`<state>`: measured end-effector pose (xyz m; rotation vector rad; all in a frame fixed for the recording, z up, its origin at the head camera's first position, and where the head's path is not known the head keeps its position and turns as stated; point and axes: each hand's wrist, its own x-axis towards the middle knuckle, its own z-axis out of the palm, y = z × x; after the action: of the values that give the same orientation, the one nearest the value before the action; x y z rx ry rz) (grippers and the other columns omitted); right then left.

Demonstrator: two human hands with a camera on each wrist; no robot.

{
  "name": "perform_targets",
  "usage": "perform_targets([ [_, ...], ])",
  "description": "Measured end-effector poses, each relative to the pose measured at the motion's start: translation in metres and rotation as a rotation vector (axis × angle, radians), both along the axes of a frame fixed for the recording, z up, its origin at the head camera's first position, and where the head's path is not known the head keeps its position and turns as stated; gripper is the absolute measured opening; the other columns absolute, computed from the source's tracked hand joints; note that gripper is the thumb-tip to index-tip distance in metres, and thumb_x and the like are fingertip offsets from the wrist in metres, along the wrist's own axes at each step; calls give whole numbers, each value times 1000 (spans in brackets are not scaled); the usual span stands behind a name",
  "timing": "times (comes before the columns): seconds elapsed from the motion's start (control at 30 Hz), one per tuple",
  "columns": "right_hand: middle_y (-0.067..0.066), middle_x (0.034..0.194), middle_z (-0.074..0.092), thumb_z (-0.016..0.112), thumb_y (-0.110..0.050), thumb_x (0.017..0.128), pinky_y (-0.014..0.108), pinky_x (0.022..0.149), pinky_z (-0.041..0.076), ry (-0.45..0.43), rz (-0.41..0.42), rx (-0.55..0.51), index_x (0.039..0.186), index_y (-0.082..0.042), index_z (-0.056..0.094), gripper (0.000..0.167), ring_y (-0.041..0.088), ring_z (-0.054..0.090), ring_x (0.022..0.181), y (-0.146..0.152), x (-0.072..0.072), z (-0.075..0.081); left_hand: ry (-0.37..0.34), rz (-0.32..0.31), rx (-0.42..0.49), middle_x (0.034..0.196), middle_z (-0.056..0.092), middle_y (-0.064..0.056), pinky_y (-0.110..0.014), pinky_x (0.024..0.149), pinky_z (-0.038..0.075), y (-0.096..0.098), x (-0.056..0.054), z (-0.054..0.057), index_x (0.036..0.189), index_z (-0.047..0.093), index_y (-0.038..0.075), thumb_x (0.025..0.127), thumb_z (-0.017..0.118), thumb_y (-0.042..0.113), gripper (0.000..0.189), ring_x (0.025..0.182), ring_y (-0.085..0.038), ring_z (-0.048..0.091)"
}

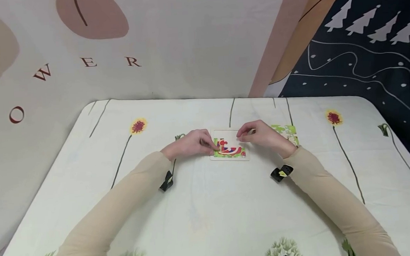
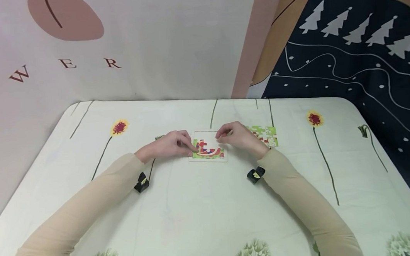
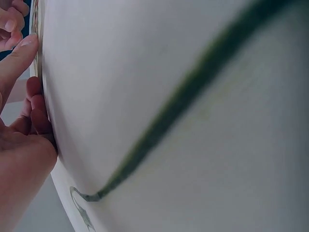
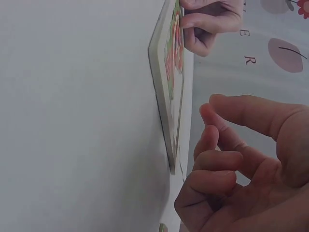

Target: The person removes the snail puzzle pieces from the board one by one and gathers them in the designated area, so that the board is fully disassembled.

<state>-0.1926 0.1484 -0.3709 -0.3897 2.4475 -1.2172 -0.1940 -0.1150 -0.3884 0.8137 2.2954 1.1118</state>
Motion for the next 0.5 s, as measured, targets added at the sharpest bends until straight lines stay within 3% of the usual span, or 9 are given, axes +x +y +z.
perform_targets([
  [0.5, 9, 102, 66, 65, -9, 90, 31, 76, 41, -27, 52, 28, 105, -1, 70, 17, 20, 56, 88, -24, -2, 0, -2, -18, 35, 95, 60, -5, -31, 84, 41, 0, -3, -2, 102, 76, 3, 83, 74, 4, 19, 93, -19, 52],
])
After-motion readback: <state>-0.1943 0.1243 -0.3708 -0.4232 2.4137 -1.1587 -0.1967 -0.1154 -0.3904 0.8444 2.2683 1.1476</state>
